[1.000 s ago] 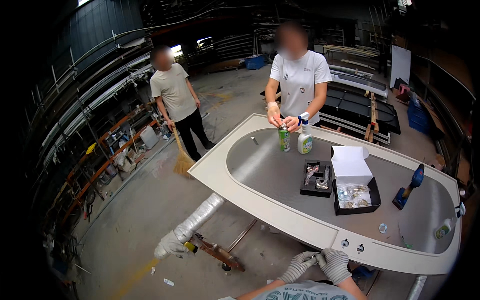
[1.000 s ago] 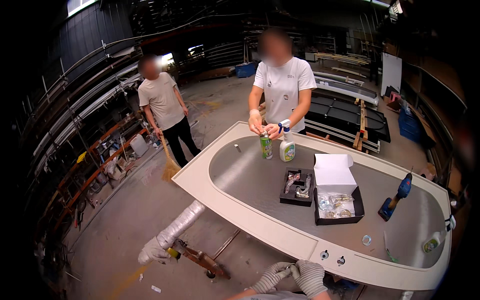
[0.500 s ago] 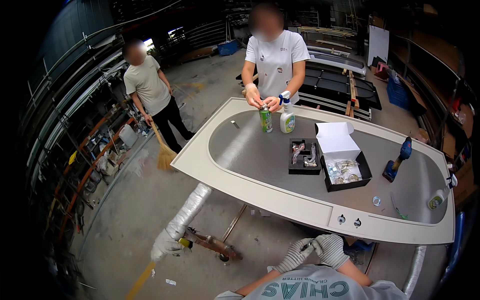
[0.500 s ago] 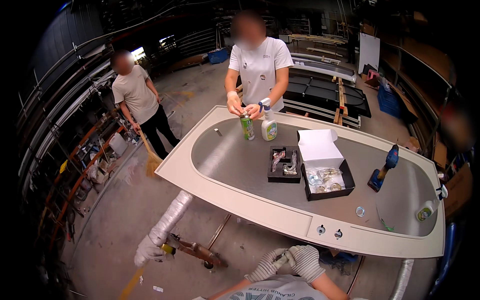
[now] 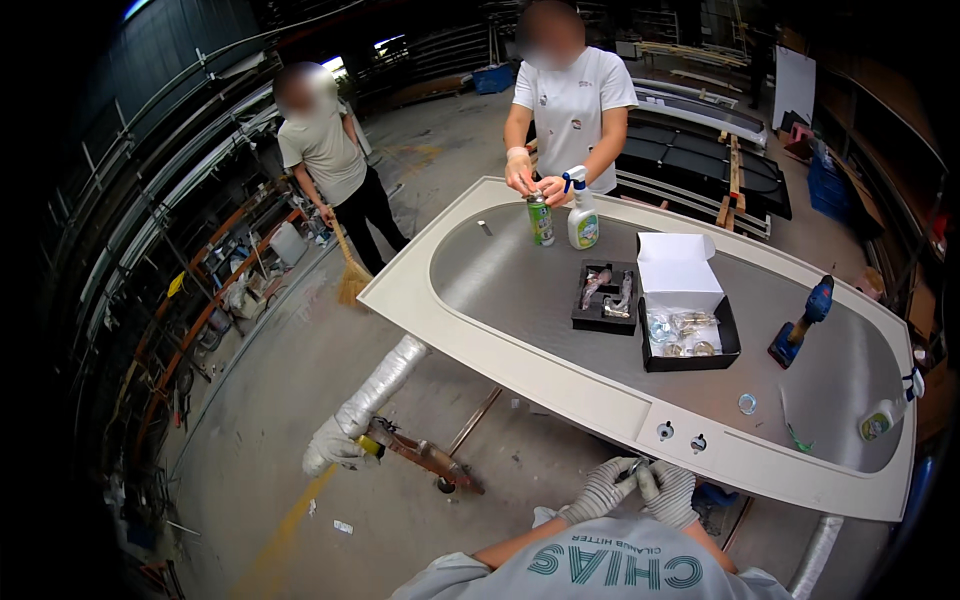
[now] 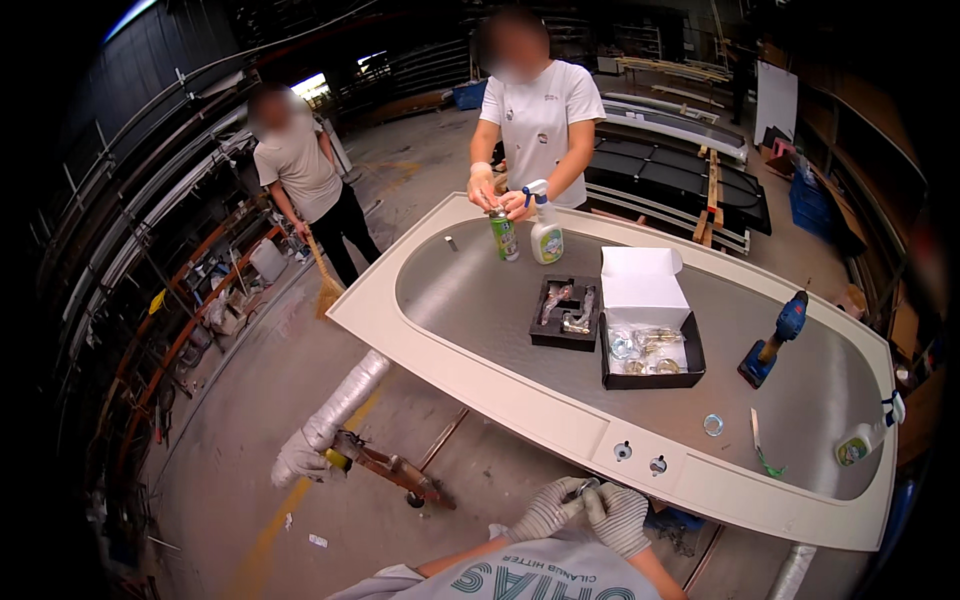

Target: The person assembles a metal escutcheon plate with a screw and installs it into a pre-drilled hole on a white cabinet door. They use a cordless drill to secure the hardware in place.

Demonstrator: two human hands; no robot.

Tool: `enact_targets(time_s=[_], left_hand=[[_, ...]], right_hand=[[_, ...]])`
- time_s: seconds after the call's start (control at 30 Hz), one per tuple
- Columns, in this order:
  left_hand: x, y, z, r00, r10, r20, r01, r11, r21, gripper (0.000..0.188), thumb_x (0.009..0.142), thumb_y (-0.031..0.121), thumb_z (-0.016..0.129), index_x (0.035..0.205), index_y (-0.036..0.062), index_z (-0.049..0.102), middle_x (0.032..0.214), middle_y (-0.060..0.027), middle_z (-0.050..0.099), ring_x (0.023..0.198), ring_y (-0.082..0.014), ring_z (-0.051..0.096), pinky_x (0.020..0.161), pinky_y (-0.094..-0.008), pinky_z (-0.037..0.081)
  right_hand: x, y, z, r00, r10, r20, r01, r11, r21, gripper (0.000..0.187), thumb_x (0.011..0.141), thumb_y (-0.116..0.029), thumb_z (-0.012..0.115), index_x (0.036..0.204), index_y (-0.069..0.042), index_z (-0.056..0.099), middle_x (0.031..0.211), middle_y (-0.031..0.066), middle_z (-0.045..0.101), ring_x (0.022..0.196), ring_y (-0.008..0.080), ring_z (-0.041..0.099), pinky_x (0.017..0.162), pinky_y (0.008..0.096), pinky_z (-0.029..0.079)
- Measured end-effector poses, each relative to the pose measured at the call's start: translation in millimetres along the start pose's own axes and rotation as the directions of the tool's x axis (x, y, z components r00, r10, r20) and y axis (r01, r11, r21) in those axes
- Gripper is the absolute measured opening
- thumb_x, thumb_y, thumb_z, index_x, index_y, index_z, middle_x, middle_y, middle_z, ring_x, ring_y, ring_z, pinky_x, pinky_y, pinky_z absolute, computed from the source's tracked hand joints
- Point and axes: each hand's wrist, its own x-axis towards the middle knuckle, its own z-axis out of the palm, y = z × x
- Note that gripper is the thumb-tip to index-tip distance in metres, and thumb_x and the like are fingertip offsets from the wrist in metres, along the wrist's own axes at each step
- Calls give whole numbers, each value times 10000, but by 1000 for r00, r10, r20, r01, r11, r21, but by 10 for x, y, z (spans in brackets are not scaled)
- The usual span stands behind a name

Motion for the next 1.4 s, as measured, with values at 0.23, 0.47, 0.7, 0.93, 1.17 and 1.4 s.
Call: enact_targets(time_s=[0.23, 0.47, 0.7, 0.93, 1.17, 1.4], left_hand=[[139, -341, 148, 972, -105, 210, 179, 908, -378, 360, 879, 191, 614, 1159, -34, 591, 1026, -97, 653, 937, -148, 605, 859, -290, 496], [168, -239, 104, 917, -340, 211, 395, 695, -601, 333, 864, 91, 631, 1184, 5, 600, 1037, -67, 652, 908, -131, 617, 835, -247, 513], [203, -301, 178, 948, -285, 140, 315, 797, -515, 276, 879, 90, 613, 1141, 5, 630, 996, -54, 663, 879, -107, 614, 793, -231, 511], [147, -167, 85, 963, -231, 138, 268, 772, -576, 272, 865, 105, 636, 1115, -2, 646, 1002, -52, 674, 892, -107, 609, 814, -239, 500], [164, -37, 67, 979, -151, 136, 193, 902, -386, 304, 873, 120, 635, 1154, 3, 630, 1023, -44, 668, 929, -110, 595, 837, -247, 481], [173, 1, -11, 965, -203, 166, 255, 872, -417, 273, 847, 68, 640, 1113, 6, 641, 966, -39, 661, 868, -90, 592, 781, -226, 486]], right_hand=[[-27, 173, -79, 997, -14, 71, 4, 992, 130, 218, 755, -232, 691, 657, -66, 590, 539, 87, 556, 499, 259, 548, 502, 381, 433], [32, 287, -84, 996, -79, 51, 88, 978, -188, 230, 779, -281, 665, 730, -73, 581, 643, 124, 584, 571, 300, 575, 566, 422, 457], [57, 279, -7, 987, 90, 131, -43, 945, -326, 246, 846, -291, 565, 759, -64, 605, 688, 159, 607, 613, 324, 596, 587, 442, 463], [9, 310, 93, 970, 159, 183, -62, 893, -446, 312, 859, -330, 518, 741, -57, 613, 688, 188, 613, 646, 336, 600, 633, 479, 460], [-67, 458, 202, 1000, 19, -2, -19, 931, -363, 354, 881, -313, 455, 735, -40, 626, 670, 201, 615, 603, 351, 594, 606, 474, 469], [15, 293, 58, 986, 69, 152, -8, 928, -373, 385, 872, -349, 515, 626, -63, 586, 593, 149, 591, 514, 310, 578, 510, 449, 456]])
